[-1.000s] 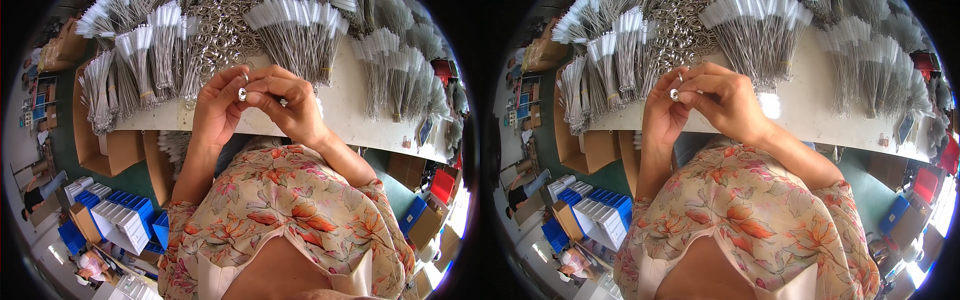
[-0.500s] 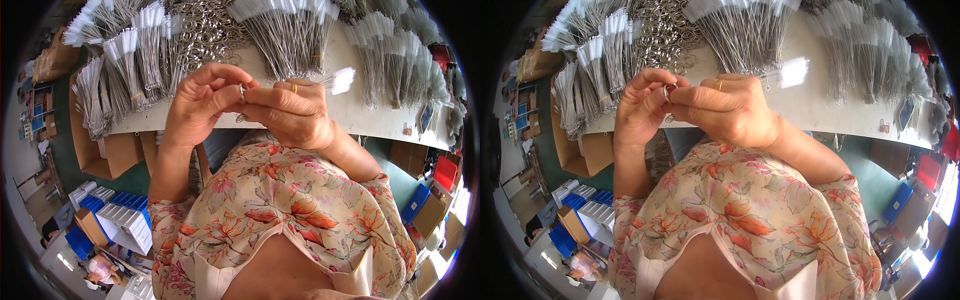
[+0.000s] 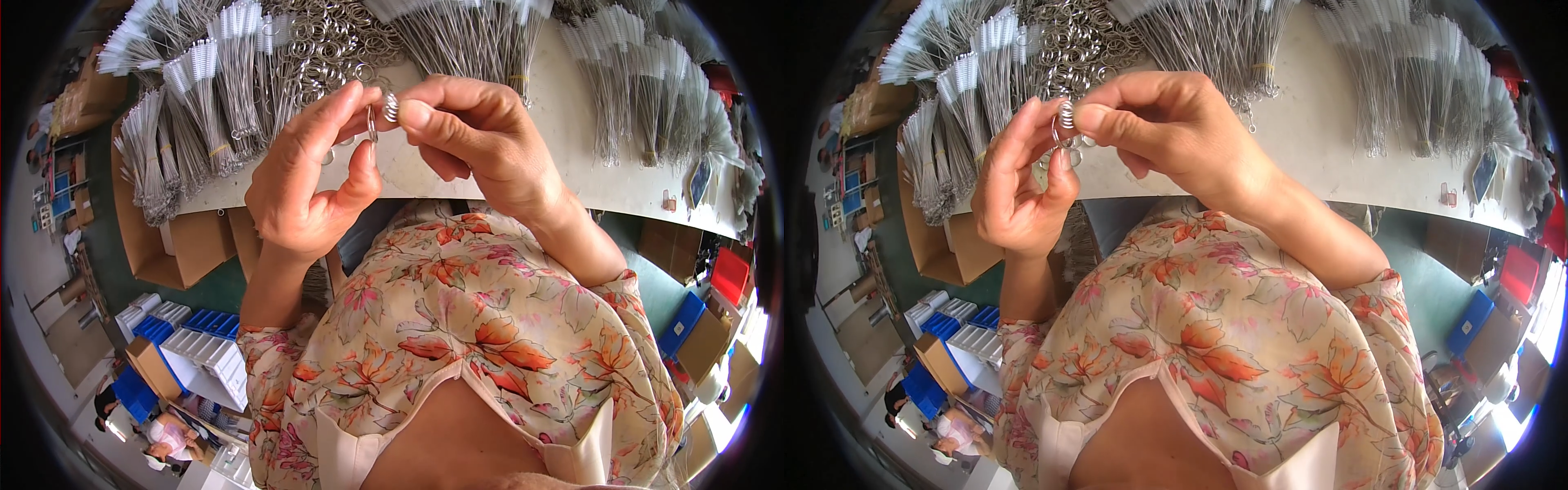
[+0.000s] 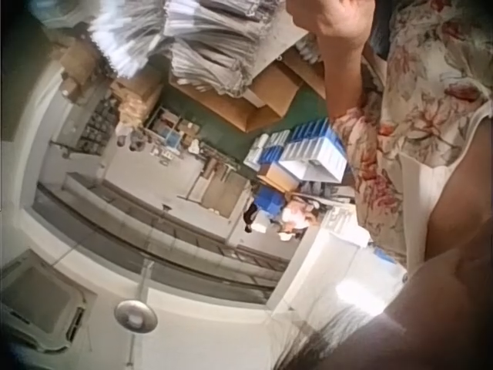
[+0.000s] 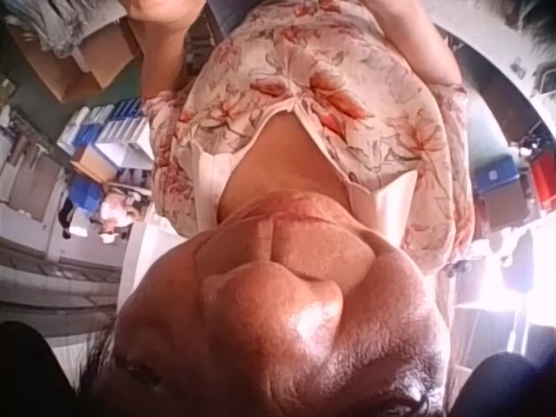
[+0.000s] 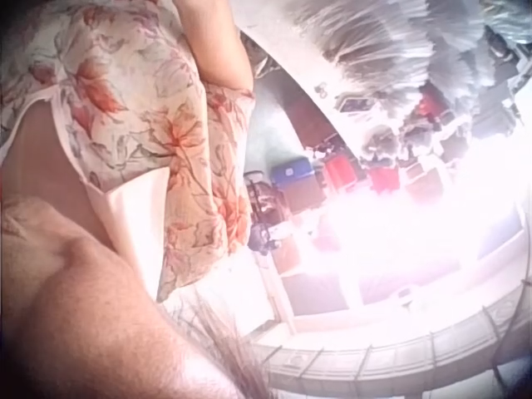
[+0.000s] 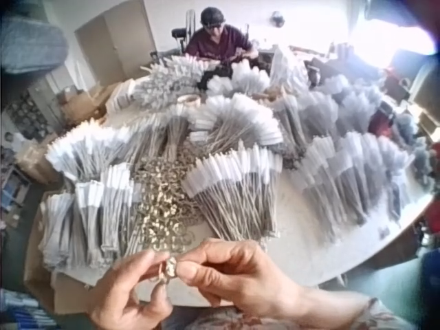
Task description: Assembling small white brushes onto metal rings.
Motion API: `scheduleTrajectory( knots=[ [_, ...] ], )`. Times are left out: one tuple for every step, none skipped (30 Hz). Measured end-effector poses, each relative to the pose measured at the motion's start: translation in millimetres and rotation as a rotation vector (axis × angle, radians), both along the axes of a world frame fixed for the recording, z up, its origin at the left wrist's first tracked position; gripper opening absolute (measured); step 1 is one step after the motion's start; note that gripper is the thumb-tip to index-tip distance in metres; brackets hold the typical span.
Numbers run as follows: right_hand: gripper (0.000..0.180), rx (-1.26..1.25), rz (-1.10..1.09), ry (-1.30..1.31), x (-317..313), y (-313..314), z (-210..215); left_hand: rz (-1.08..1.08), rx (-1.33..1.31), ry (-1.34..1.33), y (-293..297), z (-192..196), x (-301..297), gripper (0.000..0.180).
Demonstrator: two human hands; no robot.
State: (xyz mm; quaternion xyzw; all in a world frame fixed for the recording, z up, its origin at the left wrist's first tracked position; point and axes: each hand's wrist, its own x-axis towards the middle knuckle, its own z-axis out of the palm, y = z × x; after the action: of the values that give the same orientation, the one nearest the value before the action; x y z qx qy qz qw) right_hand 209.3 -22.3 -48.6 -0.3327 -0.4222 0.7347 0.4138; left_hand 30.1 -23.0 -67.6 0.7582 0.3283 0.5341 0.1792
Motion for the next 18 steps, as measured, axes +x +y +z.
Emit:
scheduleTrajectory(
  knots=[
    [0.021,0.008,-0.004,0.004,-1.8,0.4,0.6,0.012,0.043,0.01,0.9,-1.6,0.4,0.036],
    [0.021,0.007,-0.006,0.003,-3.2,0.6,0.6,0.025,0.086,0.02,1.8,-3.0,0.6,0.036],
    [0.021,0.036,-0.013,-0.024,-4.9,1.2,0.4,0.027,0.084,0.02,2.9,-4.0,0.1,0.036],
    [0.02,0.065,-0.02,-0.05,-6.0,1.9,0.0,0.024,0.109,0.028,4.1,-5.1,-0.6,0.036],
    [0.02,0.064,-0.019,-0.051,-6.5,2.7,-0.6,0.021,0.133,0.036,4.9,-6.1,-1.5,0.036],
    [0.019,0.073,-0.023,-0.057,-6.5,3.6,-1.2,0.023,0.132,0.036,5.1,-6.5,-2.6,0.036],
    [0.018,0.082,-0.027,-0.063,-6.4,4.5,-1.8,0.015,0.108,0.041,5.3,-7.0,-4.1,0.036],
    [0.018,0.08,-0.026,-0.064,-6.0,5.4,-2.4,0.007,0.085,0.047,5.7,-7.6,-4.9,0.035],
    [0.017,0.088,-0.008,-0.09,-5.9,6.1,-2.9,0.012,0.083,0.047,5.7,-8.1,-5.4,0.035],
    [0.016,0.095,0.009,-0.116,-5.7,6.7,-3.2,-0.015,0.038,0.01,6.1,-8.8,-5.5,0.034],
    [0.016,0.093,0.015,-0.114,-5.5,7.4,-2.7,-0.042,-0.007,-0.027,6.1,-9.1,-5.6,0.034],
    [0.015,0.098,-0.001,-0.16,-5.2,8.2,-1.5,-0.039,-0.009,-0.028,5.8,-9.3,-5.9,0.034],
    [0.015,0.102,-0.016,-0.206,-5.2,8.6,-1.3,-0.043,-0.07,-0.053,5.4,-9.2,-6.1,0.033],
    [0.015,0.101,-0.013,-0.206,-5.2,8.6,-2.7,-0.048,-0.132,-0.078,4.8,-8.9,-6.4,0.033],
    [0.015,0.114,-0.01,-0.219,-4.1,8.9,-4.4,-0.047,-0.167,-0.074,3.1,-6.1,-5.8,0.033],
    [0.015,0.127,-0.006,-0.232,-3.7,8.9,-5.7,-0.046,-0.166,-0.075,3.9,-7.5,-6.1,0.033],
    [0.015,0.127,-0.005,-0.233,-4.3,8.3,-6.1,-0.067,-0.154,-0.103,5.3,-10.1,-6.8,0.033],
    [0.015,0.124,0.004,-0.214,-5.4,7.9,-6.1,-0.09,-0.142,-0.129,6.4,-11.3,-7.2,0.033]
  ],
)
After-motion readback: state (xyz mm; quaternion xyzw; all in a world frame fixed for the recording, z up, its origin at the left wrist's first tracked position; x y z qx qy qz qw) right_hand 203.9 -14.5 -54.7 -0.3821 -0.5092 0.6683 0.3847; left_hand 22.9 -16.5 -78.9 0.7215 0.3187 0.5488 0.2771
